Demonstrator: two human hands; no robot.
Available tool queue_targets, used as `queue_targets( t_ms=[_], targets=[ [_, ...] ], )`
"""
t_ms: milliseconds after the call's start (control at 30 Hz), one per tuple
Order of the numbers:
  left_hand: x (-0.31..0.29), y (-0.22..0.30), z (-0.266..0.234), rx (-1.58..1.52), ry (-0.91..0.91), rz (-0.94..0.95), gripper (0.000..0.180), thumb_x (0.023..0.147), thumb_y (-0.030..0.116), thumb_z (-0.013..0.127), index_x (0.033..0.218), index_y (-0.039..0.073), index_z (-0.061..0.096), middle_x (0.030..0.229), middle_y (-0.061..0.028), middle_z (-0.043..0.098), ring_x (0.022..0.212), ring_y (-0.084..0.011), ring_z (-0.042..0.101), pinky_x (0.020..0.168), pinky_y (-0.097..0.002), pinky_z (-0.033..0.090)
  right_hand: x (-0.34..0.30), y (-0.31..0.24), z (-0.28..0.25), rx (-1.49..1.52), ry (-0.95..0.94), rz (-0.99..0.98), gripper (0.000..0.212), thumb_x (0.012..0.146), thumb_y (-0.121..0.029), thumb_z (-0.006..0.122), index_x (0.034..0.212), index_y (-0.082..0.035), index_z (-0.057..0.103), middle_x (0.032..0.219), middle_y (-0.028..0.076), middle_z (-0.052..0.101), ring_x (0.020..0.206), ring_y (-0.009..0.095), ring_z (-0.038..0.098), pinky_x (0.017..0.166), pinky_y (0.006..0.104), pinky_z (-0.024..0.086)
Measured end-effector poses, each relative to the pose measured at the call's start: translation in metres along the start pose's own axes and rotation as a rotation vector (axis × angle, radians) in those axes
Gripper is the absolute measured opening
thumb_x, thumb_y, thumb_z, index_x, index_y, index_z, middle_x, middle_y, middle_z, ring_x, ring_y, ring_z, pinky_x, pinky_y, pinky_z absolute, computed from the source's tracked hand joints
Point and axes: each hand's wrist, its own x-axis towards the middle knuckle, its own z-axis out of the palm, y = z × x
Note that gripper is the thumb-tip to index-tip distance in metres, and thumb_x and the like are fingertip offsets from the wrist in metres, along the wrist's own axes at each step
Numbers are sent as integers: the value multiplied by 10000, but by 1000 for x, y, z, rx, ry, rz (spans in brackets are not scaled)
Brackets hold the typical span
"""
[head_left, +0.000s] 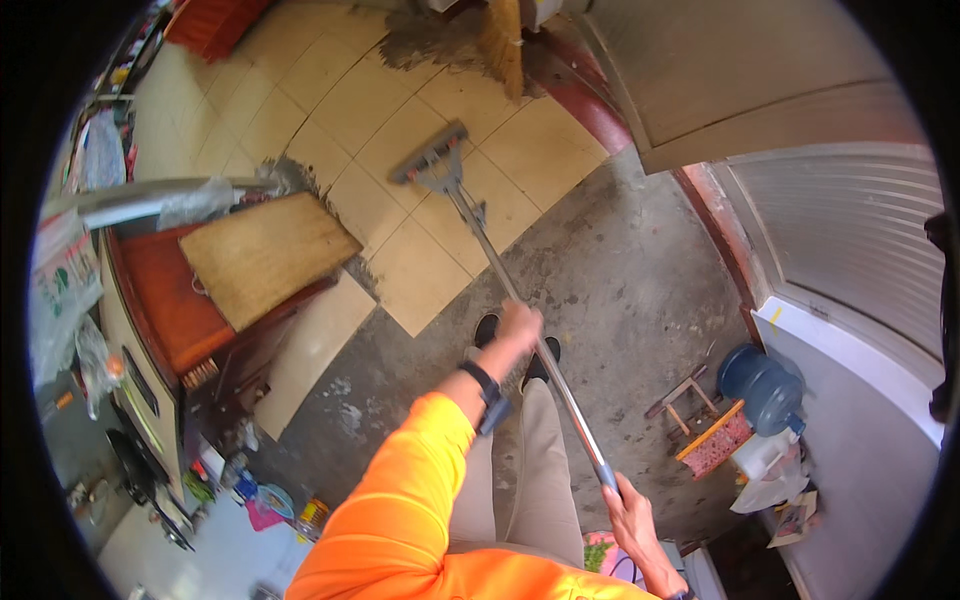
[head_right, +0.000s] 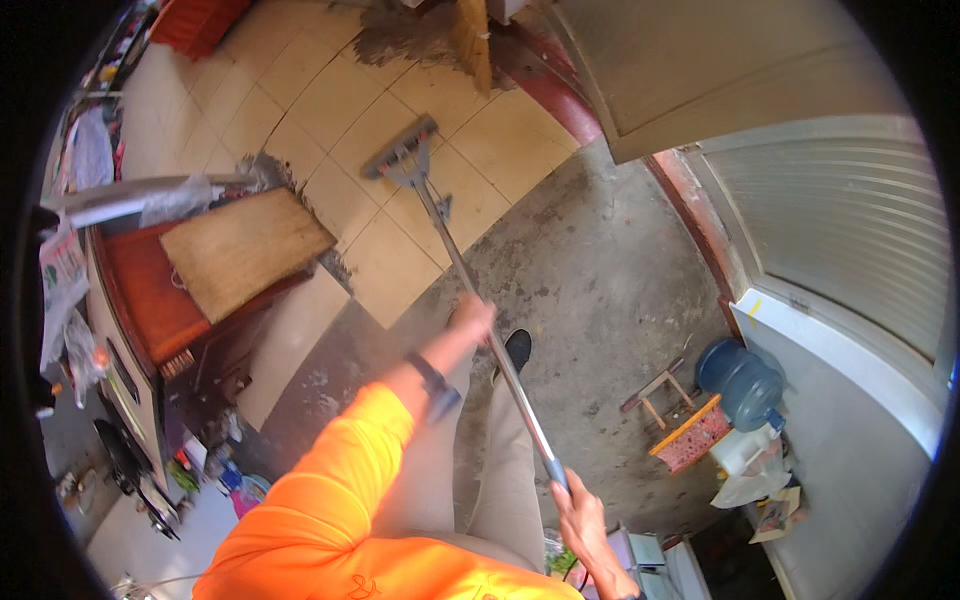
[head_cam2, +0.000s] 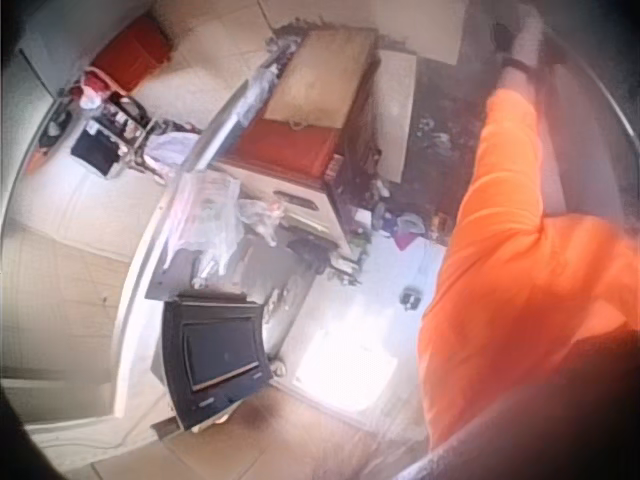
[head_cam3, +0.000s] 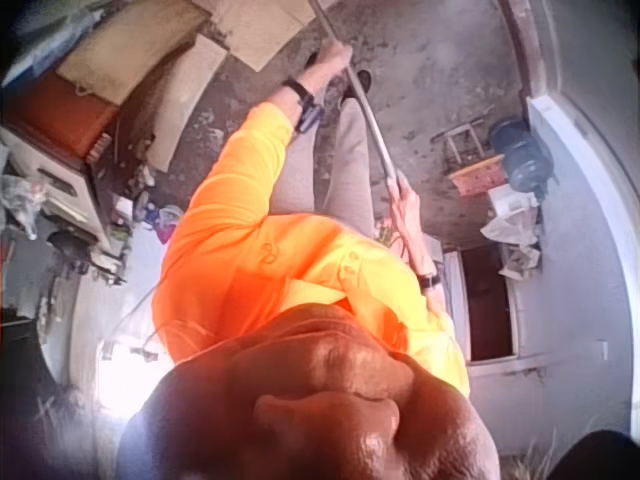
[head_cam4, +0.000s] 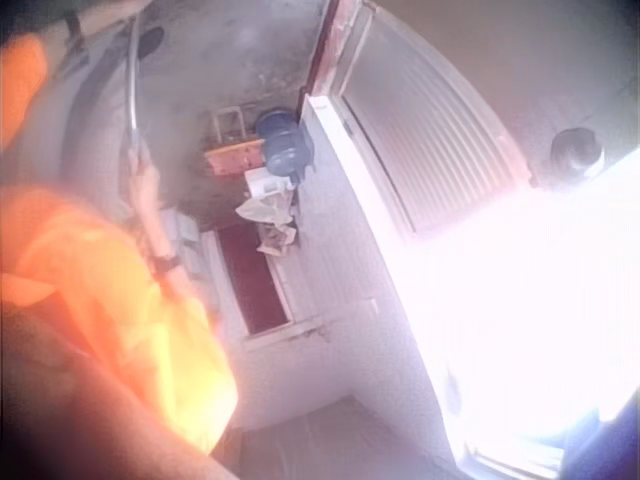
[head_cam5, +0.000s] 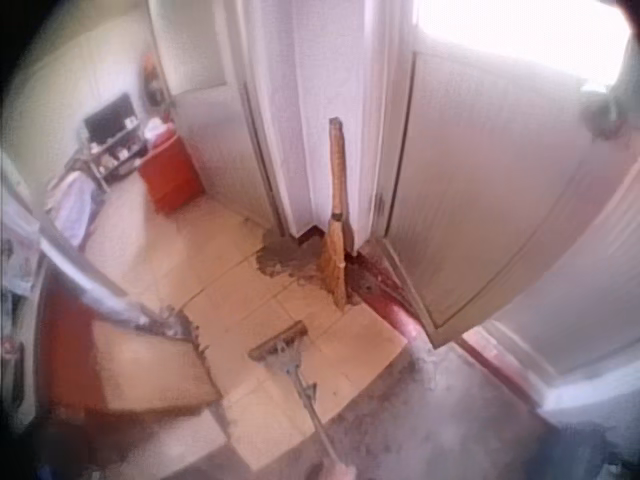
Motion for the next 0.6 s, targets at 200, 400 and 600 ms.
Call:
queue_targets(
  t_ms=[200, 400, 600],
  targets=[
    [-120, -26, 157, -11, -386, -127, 458, 844, 282, 524, 1097, -93, 457, 806, -227, 605, 766, -385, 644, 731, -448, 536, -89, 83, -11, 675, -70, 83, 448, 958, -340, 534, 1304, -56, 525, 884, 58, 585, 780, 130, 547, 659, 240, 432],
    [-9, 52, 100, 72, 50, 298, 380, 845, 218, 532, 1066, -86, 474, 915, -256, 624, 831, -419, 647, 775, -472, 518, -25, 6, -17, 613, -2, 203, 428, 969, -332, 508, 1272, -30, 522, 604, -70, 379, 463, 37, 339, 417, 209, 268],
    [45, 90, 46, -60, -93, 219, 386, 876, 233, 570, 1025, -100, 447, 852, -296, 620, 652, -376, 664, 500, -420, 536, 20, -6, -3, 545, -2, 33, 414, 968, -364, 498, 1194, -18, 537, 573, -41, 405, 442, 49, 371, 404, 232, 294]
  ],
)
